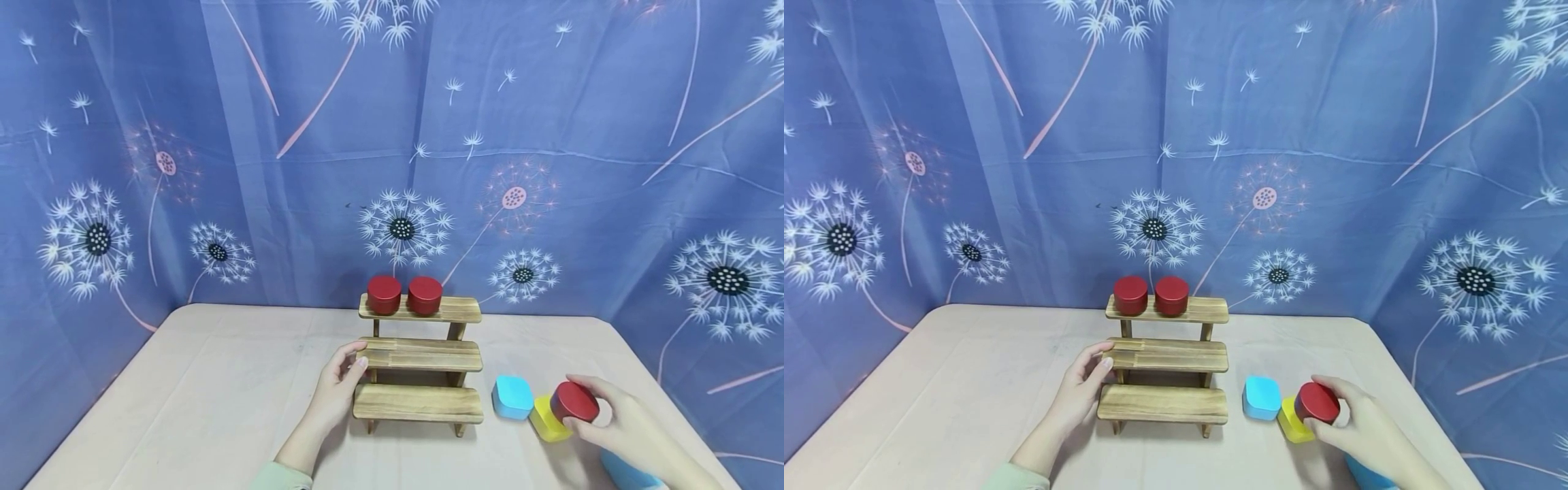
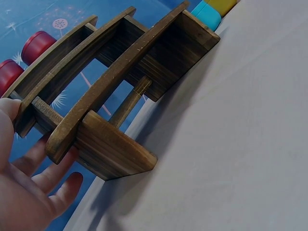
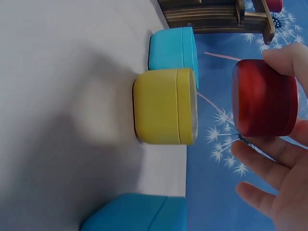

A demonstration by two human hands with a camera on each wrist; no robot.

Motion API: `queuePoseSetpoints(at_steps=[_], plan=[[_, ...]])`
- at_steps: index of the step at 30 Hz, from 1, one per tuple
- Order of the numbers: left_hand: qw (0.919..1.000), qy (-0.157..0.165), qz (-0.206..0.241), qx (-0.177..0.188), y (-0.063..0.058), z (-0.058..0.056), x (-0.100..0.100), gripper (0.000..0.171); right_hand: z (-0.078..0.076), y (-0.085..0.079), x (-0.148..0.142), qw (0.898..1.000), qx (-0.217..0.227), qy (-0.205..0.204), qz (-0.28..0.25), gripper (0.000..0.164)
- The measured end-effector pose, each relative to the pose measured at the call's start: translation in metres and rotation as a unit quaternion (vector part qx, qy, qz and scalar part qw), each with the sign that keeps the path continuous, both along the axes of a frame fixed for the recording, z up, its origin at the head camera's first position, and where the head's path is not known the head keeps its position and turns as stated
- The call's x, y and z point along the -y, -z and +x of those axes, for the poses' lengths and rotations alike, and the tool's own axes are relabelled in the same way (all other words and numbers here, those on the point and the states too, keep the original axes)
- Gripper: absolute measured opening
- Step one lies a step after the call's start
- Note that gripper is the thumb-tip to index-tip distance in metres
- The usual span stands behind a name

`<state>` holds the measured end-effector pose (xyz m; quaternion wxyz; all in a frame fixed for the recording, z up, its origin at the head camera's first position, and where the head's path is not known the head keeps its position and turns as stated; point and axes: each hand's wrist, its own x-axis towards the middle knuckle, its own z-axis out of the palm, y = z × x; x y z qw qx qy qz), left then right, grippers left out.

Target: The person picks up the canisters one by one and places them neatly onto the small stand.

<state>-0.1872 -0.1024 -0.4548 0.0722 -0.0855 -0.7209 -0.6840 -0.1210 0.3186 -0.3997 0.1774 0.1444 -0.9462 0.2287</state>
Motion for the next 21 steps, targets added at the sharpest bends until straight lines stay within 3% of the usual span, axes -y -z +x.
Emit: queuePoseSetpoints(at_steps=[13, 21], plan=[[0.9997, -0.005, -0.019, 0.015, 0.002, -0.002, 0.001, 0.031, -0.011, -0.002, 0.016, 0.999, -0.021, -0.02, -0.043, 0.06], [0.9998, -0.009, -0.021, 0.0, 0.001, -0.001, 0.0, 0.031, -0.019, -0.005, 0.026, 0.998, -0.036, -0.025, -0.05, 0.061]])
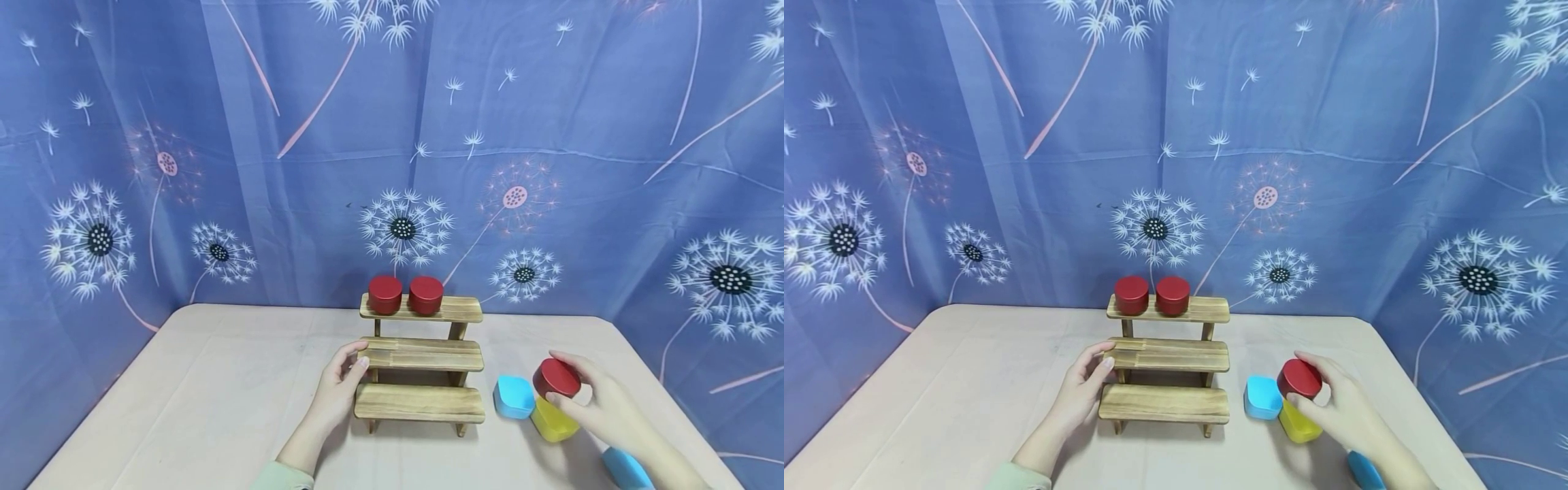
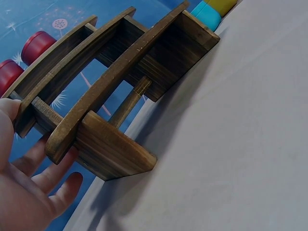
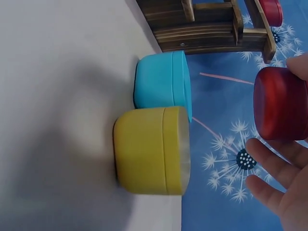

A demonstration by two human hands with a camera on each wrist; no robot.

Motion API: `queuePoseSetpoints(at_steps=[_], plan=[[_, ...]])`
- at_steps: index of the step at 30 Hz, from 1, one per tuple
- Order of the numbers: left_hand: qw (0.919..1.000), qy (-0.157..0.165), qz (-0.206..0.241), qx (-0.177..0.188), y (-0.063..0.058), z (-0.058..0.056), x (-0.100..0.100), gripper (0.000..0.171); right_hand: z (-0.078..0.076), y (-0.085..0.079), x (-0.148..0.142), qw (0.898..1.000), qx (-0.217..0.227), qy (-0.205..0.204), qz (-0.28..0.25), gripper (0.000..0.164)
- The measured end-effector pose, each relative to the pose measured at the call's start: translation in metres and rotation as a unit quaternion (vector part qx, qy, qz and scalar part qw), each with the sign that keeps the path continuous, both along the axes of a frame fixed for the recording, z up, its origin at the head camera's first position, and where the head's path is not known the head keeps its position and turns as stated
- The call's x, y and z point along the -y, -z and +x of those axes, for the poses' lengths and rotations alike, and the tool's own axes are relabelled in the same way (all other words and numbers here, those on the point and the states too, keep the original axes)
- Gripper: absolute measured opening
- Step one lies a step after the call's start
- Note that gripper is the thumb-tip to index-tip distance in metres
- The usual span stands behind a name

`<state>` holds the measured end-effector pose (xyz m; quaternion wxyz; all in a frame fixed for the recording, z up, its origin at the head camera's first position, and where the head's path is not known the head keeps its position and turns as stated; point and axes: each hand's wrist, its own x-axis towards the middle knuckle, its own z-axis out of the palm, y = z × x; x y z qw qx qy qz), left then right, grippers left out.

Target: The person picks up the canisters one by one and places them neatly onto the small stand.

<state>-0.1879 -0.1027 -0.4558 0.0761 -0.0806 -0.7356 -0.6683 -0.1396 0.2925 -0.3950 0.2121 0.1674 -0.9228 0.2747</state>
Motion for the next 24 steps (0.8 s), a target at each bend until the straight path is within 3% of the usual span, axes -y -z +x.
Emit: queuePoseSetpoints(at_steps=[11, 17, 24], plan=[[0.9999, 0.007, 0.011, 0.005, -0.003, 0.001, 0.001, 0.033, -0.009, -0.009, 0.011, 1.0, 0.002, -0.014, -0.015, 0.065], [0.9999, 0.007, 0.007, 0.011, -0.002, 0.001, 0.001, 0.032, -0.013, -0.012, 0.016, 0.999, 0.02, -0.006, -0.027, 0.06], [0.9999, 0.006, 0.002, 0.011, -0.001, 0.0, 0.0, 0.031, -0.016, -0.015, 0.02, 1.0, 0.012, -0.009, -0.023, 0.057]])
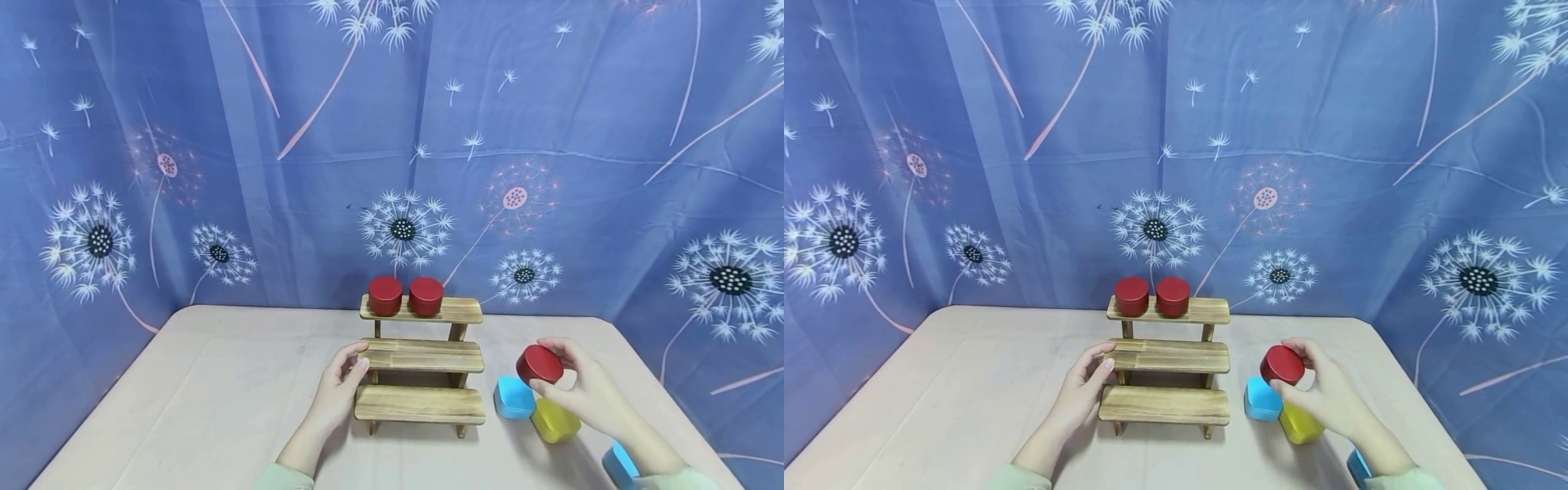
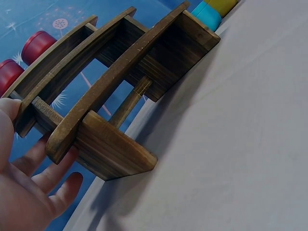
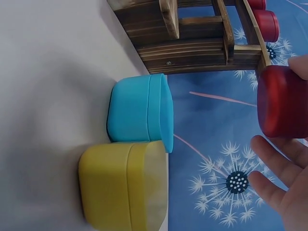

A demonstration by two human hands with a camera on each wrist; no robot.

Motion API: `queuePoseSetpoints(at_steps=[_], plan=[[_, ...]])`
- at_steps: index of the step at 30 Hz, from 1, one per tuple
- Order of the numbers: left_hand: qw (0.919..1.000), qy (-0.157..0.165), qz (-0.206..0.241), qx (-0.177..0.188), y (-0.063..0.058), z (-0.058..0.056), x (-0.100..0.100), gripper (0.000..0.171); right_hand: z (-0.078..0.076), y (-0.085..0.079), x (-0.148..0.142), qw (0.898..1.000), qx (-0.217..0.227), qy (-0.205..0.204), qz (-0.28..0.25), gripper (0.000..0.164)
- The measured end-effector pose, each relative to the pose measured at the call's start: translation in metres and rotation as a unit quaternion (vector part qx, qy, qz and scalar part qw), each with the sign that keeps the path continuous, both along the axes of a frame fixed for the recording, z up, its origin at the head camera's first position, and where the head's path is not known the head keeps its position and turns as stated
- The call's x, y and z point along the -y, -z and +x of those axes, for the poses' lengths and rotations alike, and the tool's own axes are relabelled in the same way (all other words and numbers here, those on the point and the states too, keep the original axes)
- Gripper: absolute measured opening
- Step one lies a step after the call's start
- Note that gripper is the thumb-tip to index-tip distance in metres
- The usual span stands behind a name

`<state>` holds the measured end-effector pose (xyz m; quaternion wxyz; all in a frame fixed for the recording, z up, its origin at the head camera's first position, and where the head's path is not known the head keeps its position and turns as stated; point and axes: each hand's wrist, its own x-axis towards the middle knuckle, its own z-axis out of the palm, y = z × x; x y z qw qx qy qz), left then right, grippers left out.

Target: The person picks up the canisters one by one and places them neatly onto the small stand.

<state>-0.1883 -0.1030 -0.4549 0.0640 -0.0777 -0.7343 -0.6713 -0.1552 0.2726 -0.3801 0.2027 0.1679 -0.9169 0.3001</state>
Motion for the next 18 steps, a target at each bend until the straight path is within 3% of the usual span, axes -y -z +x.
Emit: queuePoseSetpoints(at_steps=[18], plan=[[1.0, 0.003, 0.003, 0.004, 0.0013, -0.0006, -0.0001, 0.032, -0.0102, -0.0052, 0.0095, 1.0, -0.014, -0.016, 0.009, 0.058]])
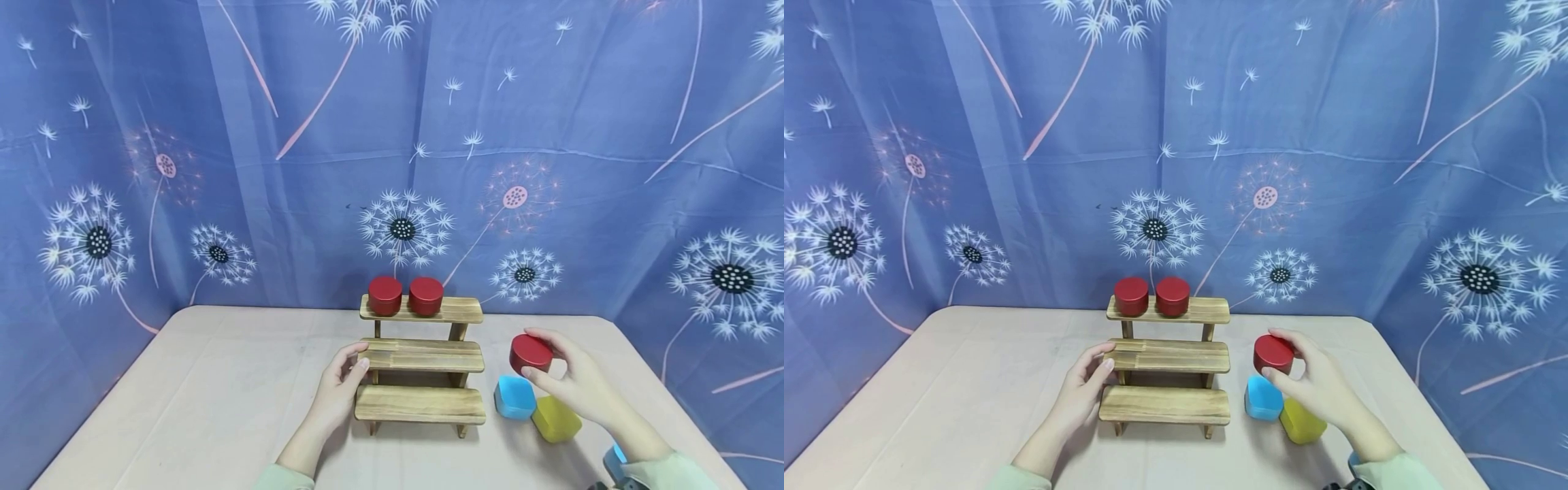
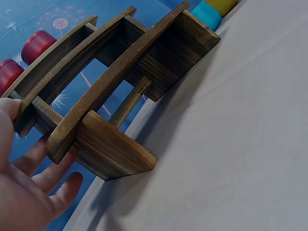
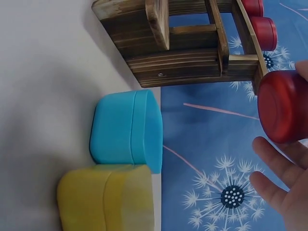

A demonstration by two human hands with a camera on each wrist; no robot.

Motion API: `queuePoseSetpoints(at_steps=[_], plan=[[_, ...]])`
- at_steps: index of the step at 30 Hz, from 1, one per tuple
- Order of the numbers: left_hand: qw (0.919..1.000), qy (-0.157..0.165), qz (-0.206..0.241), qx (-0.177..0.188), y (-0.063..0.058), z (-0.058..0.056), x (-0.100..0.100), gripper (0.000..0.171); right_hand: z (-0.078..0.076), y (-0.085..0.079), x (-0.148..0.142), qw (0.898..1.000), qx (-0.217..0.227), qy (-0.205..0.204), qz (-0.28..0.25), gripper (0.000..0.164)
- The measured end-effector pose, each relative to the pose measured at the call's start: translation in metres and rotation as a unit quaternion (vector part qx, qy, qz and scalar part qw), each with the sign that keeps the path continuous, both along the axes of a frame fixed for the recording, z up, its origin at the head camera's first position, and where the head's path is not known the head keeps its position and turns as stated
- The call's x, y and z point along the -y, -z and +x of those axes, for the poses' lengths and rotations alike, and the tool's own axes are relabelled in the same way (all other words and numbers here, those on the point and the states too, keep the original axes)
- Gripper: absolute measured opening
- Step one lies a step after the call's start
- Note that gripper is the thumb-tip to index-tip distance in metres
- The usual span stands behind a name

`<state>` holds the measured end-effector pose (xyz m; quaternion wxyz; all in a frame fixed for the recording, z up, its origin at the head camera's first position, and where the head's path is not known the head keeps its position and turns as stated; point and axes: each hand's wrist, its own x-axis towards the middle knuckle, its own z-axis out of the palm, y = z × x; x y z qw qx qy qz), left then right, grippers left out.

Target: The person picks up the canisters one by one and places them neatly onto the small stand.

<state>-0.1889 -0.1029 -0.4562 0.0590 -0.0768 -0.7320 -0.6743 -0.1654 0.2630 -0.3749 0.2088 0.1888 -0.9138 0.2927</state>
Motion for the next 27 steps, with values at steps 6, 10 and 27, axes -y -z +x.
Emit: queuePoseSetpoints(at_steps=[6, 10, 27], plan=[[1.0, -0.001, -0.003, 0.0, 0.0, 0.0, 0.0, 0.032, -0.004, -0.003, 0.006, 1.0, 0.001, 0.0, 0.005, 0.058], [1.0, -0.002, -0.003, 0.001, 0.0, 0.0, 0.0, 0.031, -0.007, -0.004, 0.009, 1.0, 0.006, -0.008, -0.003, 0.058], [1.0, -0.005, -0.004, -0.003, 0.002, -0.001, 0.0, 0.031, -0.025, -0.01, 0.029, 0.997, -0.01, -0.047, -0.054, 0.059]])
